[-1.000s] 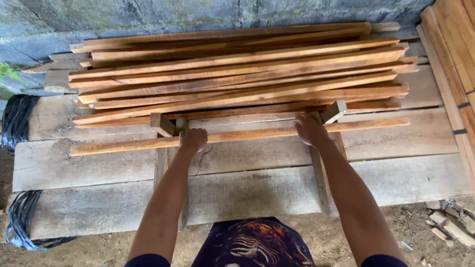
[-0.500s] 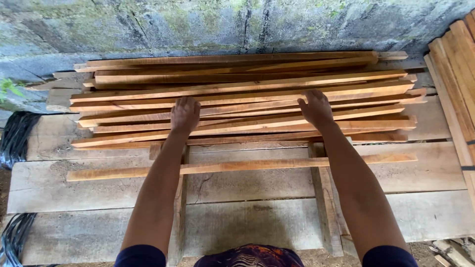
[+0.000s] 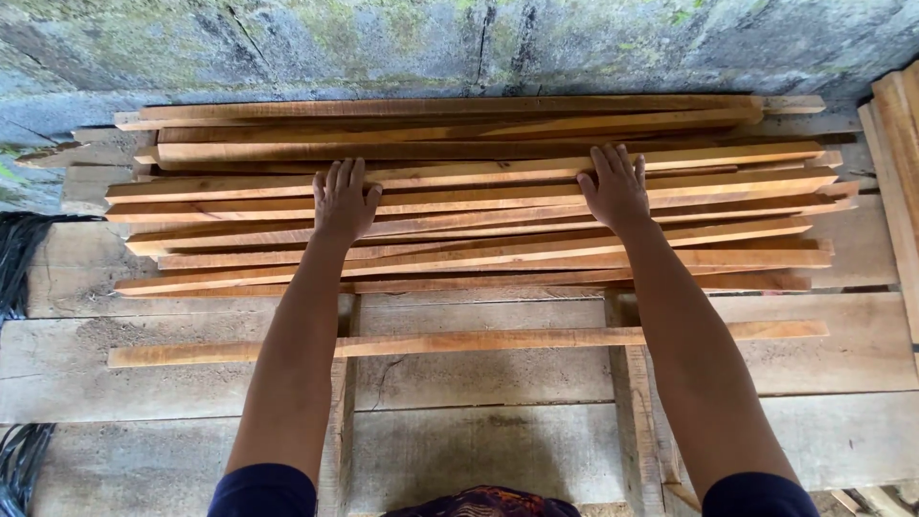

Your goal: Tying wooden slats together into bundles using rubber strips.

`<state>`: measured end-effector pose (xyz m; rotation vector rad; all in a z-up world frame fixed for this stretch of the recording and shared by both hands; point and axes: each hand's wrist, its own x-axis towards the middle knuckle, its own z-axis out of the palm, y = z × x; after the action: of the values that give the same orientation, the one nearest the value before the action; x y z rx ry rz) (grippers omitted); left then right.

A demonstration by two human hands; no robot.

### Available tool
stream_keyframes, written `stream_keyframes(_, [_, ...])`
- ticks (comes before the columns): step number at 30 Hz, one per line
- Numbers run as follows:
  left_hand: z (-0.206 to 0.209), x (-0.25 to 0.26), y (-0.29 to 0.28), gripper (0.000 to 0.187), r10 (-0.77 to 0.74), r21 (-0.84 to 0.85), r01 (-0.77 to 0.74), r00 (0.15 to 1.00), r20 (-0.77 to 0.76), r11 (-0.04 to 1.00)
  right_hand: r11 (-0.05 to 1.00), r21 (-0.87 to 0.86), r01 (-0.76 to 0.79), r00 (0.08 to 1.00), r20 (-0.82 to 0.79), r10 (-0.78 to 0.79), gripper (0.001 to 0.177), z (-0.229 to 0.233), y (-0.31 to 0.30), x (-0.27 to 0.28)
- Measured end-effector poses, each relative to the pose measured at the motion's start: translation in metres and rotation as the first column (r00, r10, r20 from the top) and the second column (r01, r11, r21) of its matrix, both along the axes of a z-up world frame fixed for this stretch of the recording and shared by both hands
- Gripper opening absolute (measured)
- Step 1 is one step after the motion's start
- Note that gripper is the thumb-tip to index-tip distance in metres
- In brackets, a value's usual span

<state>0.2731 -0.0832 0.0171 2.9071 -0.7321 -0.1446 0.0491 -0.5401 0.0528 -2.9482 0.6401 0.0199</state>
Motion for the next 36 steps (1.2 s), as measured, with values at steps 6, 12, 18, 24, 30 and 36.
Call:
stream_keyframes(6, [0.025, -0.071, -0.005, 0.055, 0.02, -0.146, 0.027, 0.949, 0.313, 0.989, 0.879, -0.463, -0.113, 0.774, 0.513, 0.37, 0.054, -0.003, 0.038, -0.036])
stream_keyframes(12, [0.008, -0.084, 0.005, 0.042, -0.045, -0.128, 0.158, 0.781, 0.623, 0.979, 0.872, -0.457, -0.174, 0.813, 0.433, 0.389, 0.043, -0.008, 0.031, -0.05])
stream_keyframes(18, [0.025, -0.061, 0.025, 0.075, -0.24, 0.147, 0.19, 0.744, 0.624, 0.971, 0.735, -0.641, -0.22, 0.883, 0.19, 0.43, 0.065, 0.029, 0.024, -0.059])
stream_keyframes(24, [0.043, -0.073, 0.043, 0.063, -0.246, 0.146, 0.204, 0.66, 0.71, 0.968, 0.712, -0.674, -0.198, 0.841, 0.256, 0.477, 0.062, 0.072, 0.049, -0.078])
stream_keyframes(30, [0.06, -0.097, 0.057, 0.048, -0.156, 0.021, 0.189, 0.738, 0.657, 0.982, 0.77, -0.621, -0.146, 0.75, 0.439, 0.495, 0.04, 0.106, 0.062, -0.105])
stream_keyframes(36, [0.09, -0.151, 0.07, 0.023, -0.068, -0.092, 0.147, 0.815, 0.575, 0.985, 0.821, -0.538, -0.192, 0.74, 0.47, 0.481, 0.046, 0.107, 0.074, -0.144])
